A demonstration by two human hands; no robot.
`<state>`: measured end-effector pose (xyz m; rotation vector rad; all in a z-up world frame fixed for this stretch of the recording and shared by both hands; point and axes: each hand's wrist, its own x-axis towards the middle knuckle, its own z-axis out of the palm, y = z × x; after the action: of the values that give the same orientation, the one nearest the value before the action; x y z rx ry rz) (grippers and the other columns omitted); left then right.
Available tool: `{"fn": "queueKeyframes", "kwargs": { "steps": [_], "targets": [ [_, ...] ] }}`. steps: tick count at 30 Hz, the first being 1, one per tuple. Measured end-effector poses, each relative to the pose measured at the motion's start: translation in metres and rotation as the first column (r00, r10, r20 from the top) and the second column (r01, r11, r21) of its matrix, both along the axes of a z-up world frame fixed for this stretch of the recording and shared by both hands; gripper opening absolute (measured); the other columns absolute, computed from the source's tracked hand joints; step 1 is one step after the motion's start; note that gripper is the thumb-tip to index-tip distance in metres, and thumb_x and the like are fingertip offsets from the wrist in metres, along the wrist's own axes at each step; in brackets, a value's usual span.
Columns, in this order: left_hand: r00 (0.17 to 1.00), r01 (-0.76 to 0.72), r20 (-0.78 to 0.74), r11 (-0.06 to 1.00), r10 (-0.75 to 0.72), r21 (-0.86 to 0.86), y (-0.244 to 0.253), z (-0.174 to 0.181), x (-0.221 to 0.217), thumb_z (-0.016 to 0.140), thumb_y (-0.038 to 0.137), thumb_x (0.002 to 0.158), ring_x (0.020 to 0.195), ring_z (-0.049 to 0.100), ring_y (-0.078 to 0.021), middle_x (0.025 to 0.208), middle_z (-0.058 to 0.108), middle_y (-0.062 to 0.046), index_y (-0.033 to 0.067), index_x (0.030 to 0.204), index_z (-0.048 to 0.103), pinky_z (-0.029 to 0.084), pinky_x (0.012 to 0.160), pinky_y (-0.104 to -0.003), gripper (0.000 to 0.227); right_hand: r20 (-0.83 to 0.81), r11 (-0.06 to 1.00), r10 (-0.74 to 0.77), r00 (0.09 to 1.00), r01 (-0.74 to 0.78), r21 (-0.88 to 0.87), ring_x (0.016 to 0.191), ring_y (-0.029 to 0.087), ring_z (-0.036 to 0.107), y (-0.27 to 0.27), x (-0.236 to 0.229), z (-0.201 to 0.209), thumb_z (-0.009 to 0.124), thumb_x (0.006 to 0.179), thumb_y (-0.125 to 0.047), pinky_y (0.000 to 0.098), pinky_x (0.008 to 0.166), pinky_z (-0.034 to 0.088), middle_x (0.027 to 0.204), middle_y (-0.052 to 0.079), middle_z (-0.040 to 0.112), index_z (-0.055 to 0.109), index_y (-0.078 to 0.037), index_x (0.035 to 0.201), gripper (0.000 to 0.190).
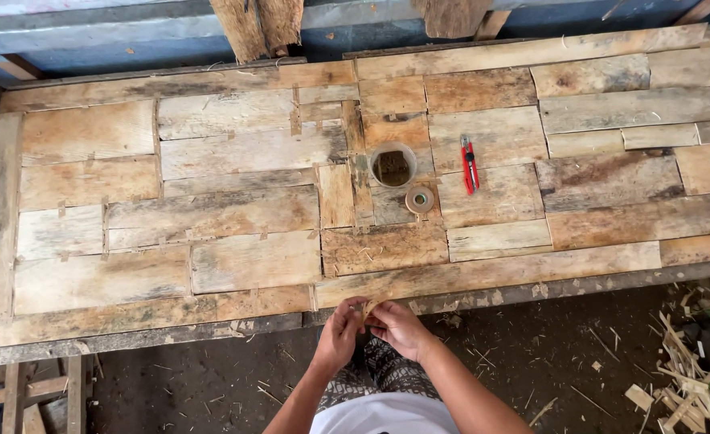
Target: Fitting and gluing small thin wood strips into gaps on a larger wooden panel to create a patterned surface.
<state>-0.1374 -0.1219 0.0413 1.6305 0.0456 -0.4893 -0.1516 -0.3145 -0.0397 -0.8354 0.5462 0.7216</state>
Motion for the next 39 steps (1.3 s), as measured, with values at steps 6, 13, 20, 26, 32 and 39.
{"fn": "queueKeyframes", "kwargs": {
  "steps": [6,13,20,26,32,39],
  "targets": [
    [1.0,0.012,-0.027,0.998,-0.014,-0.061,0.001,-0.005,0.002,0.049,0.01,0.104,0.07,0.053,-0.008,0.072,0.059,0.0,0.006,0.129,0.06,0.046,0.066,-0.025,0.028,-0.016,0.999,-0.031,0.999,0.031,-0.037,0.088,0.011,0.065,0.009,0.006,0.009,0.061,0.102,-0.024,0.0273,0.078,0.051,0.093,-0.001,0.071,0.071,-0.014,0.105,0.014],
    [0.999,0.016,-0.035,1.0,-0.015,0.026,-0.003,-0.004,0.018,0.053,0.009,0.101,0.067,0.055,-0.0094,0.072,0.062,-0.003,0.0076,0.129,0.061,0.047,0.064,-0.028,0.029,0.051,0.994,-0.053,0.997,0.057,-0.094,0.083,0.012,0.065,0.015,0.025,0.009,0.062,0.103,-0.023,0.0276,0.076,0.052,0.091,0.001,0.071,0.068,-0.011,0.099,0.015],
    [0.996,0.005,0.086,0.959,-0.031,0.283,-0.012,-0.001,0.028,0.058,0.015,0.097,0.068,0.072,-0.026,0.076,0.074,-0.014,0.0073,0.128,0.058,0.053,0.063,-0.039,0.032,0.156,0.979,-0.127,0.98,0.149,-0.141,0.084,0.01,0.062,0.019,0.033,-0.007,0.06,0.104,-0.019,0.0291,0.079,0.052,0.089,-0.001,0.066,0.065,-0.011,0.1,0.009],
    [1.0,-0.022,0.019,0.939,0.016,0.343,-0.014,0.003,0.044,0.059,0.019,0.096,0.068,0.073,-0.0283,0.077,0.075,-0.015,0.0052,0.126,0.057,0.055,0.064,-0.041,0.033,0.186,0.954,-0.13,0.974,0.174,-0.244,0.086,0.012,0.066,0.018,0.035,0.003,0.059,0.104,-0.02,0.0297,0.08,0.052,0.095,0.002,0.072,0.065,-0.01,0.102,0.012],
    [0.993,-0.011,0.112,0.918,-0.037,0.397,-0.016,-0.007,0.051,0.065,0.022,0.095,0.067,0.073,-0.0275,0.077,0.074,-0.015,0.0045,0.108,0.071,0.055,0.064,-0.04,0.022,0.307,0.835,-0.007,0.952,0.174,-0.521,0.087,0.012,0.07,0.012,0.046,0.026,0.058,0.102,-0.02,0.0313,0.076,0.052,0.099,0.004,0.072,0.061,-0.009,0.109,0.013],
    [0.995,0.0,0.092,0.92,-0.039,0.391,-0.005,-0.006,0.059,0.067,0.023,0.095,0.059,0.07,-0.0251,0.071,0.072,-0.013,0.0054,0.107,0.07,0.053,0.058,-0.039,0.022,0.164,0.905,-0.094,0.982,0.153,-0.396,0.085,0.014,0.069,-0.014,0.055,0.036,0.042,0.106,-0.03,0.0301,0.076,0.057,0.104,0.008,0.074,0.066,-0.008,0.119,0.035]
  ]
}}
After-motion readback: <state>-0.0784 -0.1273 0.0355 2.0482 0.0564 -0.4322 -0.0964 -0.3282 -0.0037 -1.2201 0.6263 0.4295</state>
